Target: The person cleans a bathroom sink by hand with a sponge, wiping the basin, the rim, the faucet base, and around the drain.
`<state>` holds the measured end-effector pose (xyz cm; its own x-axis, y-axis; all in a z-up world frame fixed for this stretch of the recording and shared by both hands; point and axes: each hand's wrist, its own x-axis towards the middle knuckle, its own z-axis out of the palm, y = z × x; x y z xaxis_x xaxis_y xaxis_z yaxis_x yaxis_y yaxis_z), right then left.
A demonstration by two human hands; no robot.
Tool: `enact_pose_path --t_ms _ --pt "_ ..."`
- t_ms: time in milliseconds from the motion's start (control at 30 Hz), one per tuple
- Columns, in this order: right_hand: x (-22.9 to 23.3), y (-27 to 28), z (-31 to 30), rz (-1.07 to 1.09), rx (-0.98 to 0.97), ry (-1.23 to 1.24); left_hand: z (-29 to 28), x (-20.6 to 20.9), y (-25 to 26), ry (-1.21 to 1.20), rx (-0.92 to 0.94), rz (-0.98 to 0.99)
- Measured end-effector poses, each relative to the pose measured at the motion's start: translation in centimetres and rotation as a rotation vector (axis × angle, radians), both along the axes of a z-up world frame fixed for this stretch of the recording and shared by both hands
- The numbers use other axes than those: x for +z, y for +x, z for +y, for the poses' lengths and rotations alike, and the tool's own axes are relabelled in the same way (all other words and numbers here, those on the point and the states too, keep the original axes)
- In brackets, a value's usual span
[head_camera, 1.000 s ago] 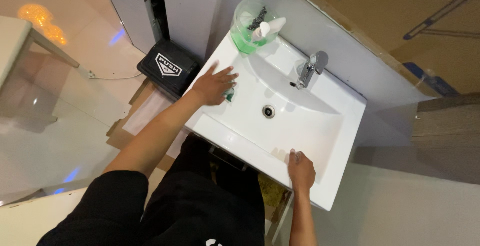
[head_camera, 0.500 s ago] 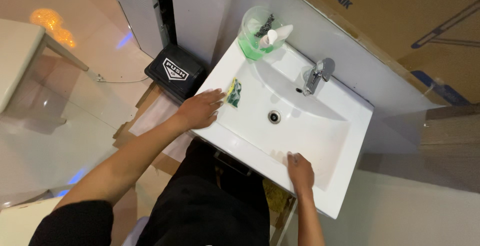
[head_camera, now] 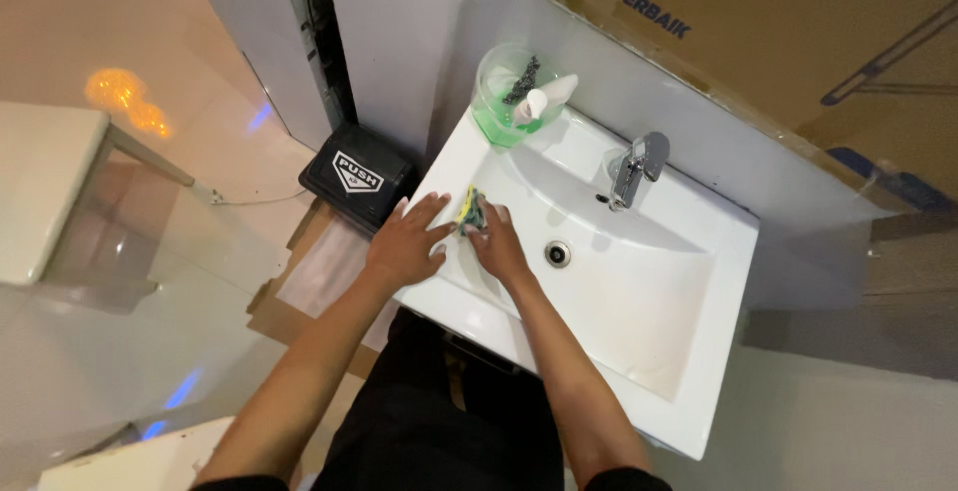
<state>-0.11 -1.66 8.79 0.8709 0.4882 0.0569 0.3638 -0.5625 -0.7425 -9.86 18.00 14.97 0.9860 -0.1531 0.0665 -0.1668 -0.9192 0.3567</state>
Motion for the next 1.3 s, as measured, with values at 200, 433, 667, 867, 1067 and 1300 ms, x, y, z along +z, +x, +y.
enact_pose_path --t_ms 200,433,667,867,1067,1300 --pt "-3.8 1.4 0.1 -0.067 -0.152 -0.198 0.0 -0.3 0.7 -0.005 0.017 -0.006" --pt "-2.8 0.1 -5.8 0.250 -0.066 -0.636 -0.3 0.0 1.3 0.034 0.036 0.010" --pt "-1.4 -1.3 -8.9 0.369 0.013 -0.771 -0.6 0.1 1.5 0.051 0.040 0.011" --pt "-2.9 -0.8 -9.2 0.363 -0.025 -0.786 -0.6 0.1 1.8 0.090 0.022 0.034" --pt "-3.7 1.5 -8.9 0.312 -0.076 -0.749 -0.6 0.1 1.7 0.095 0.039 0.024" --pt "-4.5 2.1 -5.9 0.127 -0.119 -0.648 -1.3 0.9 2.6 0.134 0.044 0.083"
